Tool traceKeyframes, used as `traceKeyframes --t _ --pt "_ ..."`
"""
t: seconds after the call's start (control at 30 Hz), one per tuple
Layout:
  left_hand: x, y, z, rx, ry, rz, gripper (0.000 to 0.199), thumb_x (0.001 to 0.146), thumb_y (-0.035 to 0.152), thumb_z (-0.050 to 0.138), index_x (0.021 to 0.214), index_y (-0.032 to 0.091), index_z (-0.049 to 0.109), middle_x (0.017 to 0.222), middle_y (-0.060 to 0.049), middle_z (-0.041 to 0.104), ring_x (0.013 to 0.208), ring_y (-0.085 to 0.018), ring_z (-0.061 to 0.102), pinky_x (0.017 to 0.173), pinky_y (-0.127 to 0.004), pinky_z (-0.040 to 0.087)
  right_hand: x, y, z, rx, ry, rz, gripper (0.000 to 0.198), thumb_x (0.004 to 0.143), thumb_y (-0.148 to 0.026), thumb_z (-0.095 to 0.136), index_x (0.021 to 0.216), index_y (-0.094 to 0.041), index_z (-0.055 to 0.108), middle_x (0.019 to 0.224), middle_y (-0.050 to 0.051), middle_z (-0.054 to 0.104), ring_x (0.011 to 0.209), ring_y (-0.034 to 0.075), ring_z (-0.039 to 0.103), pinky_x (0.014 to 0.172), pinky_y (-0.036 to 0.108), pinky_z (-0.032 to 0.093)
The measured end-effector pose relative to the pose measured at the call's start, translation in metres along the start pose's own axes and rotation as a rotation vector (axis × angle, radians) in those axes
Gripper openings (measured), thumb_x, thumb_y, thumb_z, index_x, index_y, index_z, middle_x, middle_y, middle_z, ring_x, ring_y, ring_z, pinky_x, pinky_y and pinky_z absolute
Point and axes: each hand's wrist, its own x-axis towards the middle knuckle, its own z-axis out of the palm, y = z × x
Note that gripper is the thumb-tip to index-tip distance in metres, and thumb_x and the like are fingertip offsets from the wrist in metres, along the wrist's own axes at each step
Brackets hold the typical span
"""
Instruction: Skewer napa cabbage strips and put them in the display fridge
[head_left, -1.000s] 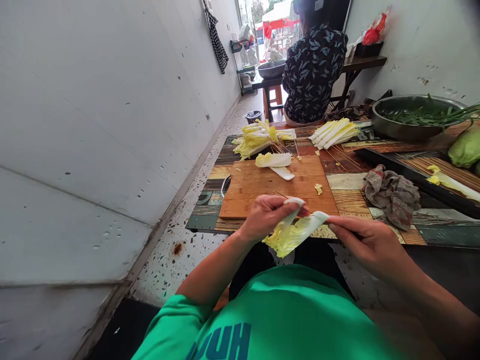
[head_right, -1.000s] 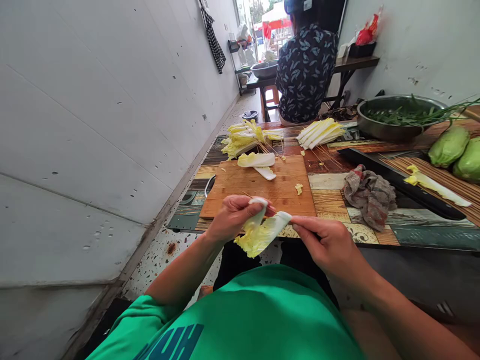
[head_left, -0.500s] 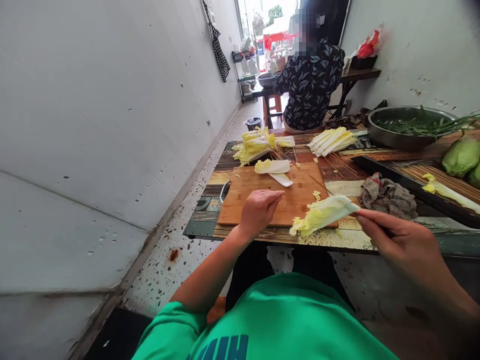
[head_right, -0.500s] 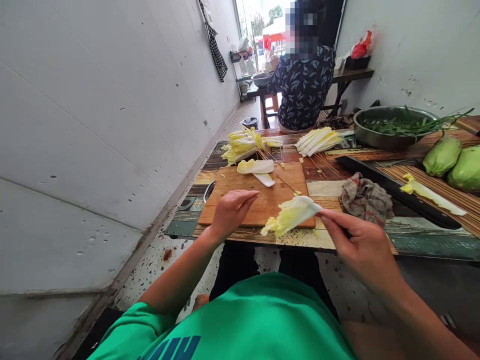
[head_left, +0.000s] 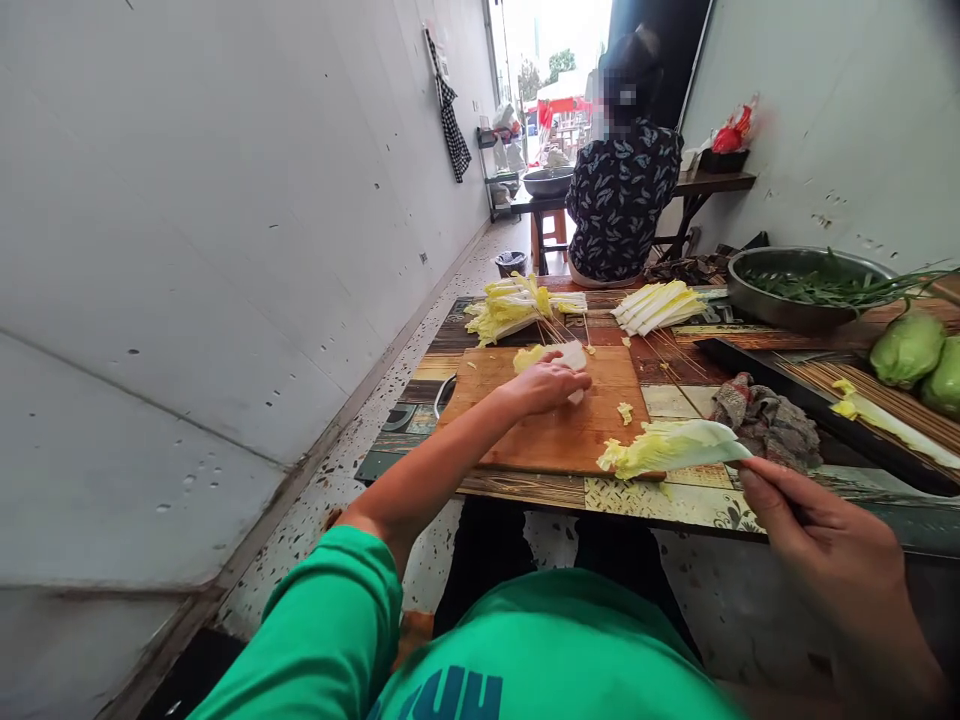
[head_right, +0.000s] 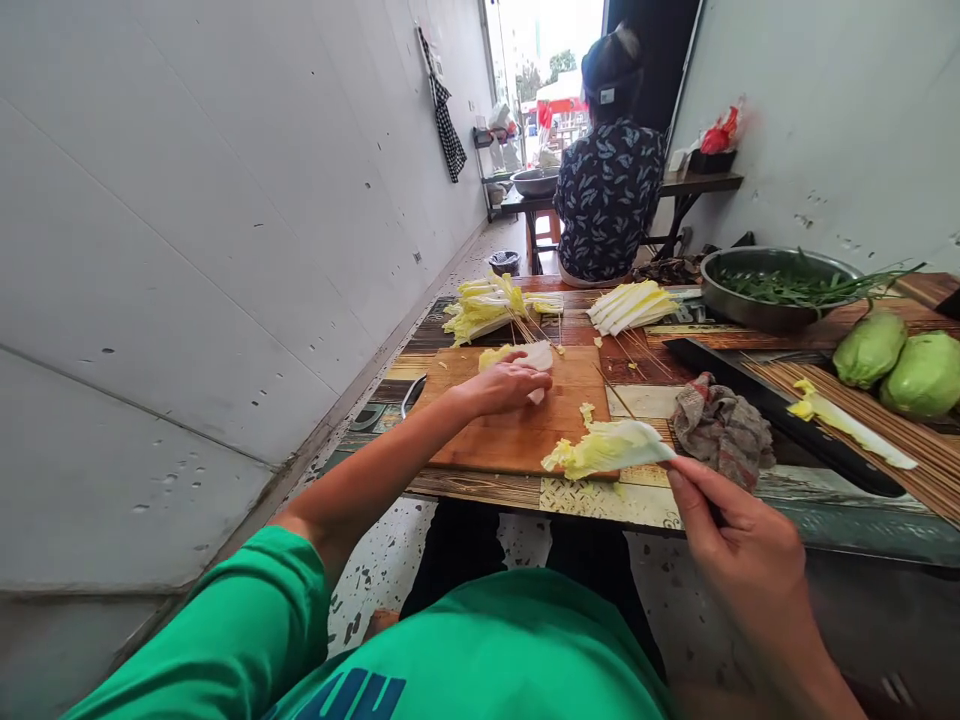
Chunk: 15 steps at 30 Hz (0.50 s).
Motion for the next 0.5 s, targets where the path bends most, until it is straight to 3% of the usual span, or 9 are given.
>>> traceKeyframes --t 0.07,0.17,0.33,0.43,0.5 --pt "-0.003 0.006 -0.005 -0.143 0.074 0.051 0.023 0.084 0.018 0.068 0.106 0.025 0.067 0.104 -0.003 0.075 0.103 -0.019 0.066 0.109 -0.04 0.037 0.001 -0.002 0.001 0.008 -0.019 -0.019 0.039 0.074 -0.054 0.066 0.094 -0.025 0.082 0.095 0.003 0.08 0.09 0.026 0.075 0.082 0.031 0.059" --pt "-0.005 0.009 -0.012 -0.545 0.341 0.065 0.027 0.078 0.025 0.076 0.103 0.021 0.07 0.102 -0.006 0.074 0.096 -0.019 0.065 0.098 -0.035 0.044 0.0 -0.005 0.003 0.017 -0.038 -0.041 0.04 0.074 -0.054 0.066 0.094 -0.023 0.082 0.093 0.005 0.08 0.086 0.027 0.075 0.08 0.031 0.06" --pt "0.009 -0.015 -0.019 -1.311 0.773 -0.173 0.031 0.071 0.036 0.081 0.094 0.017 0.072 0.082 -0.001 0.07 0.071 -0.011 0.06 0.072 -0.025 0.048 -0.002 -0.01 0.004 -0.012 -0.061 -0.088 0.039 0.079 -0.053 0.065 0.099 -0.024 0.081 0.093 0.005 0.079 0.084 0.026 0.075 0.071 0.028 0.06" --pt "0.015 -0.031 -0.019 -1.539 0.996 -0.318 0.031 0.066 0.038 0.085 0.085 0.019 0.07 0.075 0.004 0.067 0.066 -0.009 0.058 0.066 -0.022 0.046 -0.003 -0.009 0.004 -0.018 -0.047 -0.129 0.039 0.079 -0.054 0.064 0.098 -0.024 0.081 0.093 0.004 0.079 0.086 0.026 0.075 0.074 0.03 0.061" --pt "0.013 -0.033 -0.02 -1.586 1.031 -0.304 0.032 0.068 0.04 0.084 0.089 0.02 0.07 0.076 0.004 0.067 0.065 -0.009 0.06 0.067 -0.022 0.047 -0.003 -0.008 0.003 -0.024 -0.056 -0.159 0.037 0.081 -0.053 0.063 0.098 -0.025 0.08 0.093 0.003 0.08 0.085 0.025 0.075 0.073 0.03 0.061"
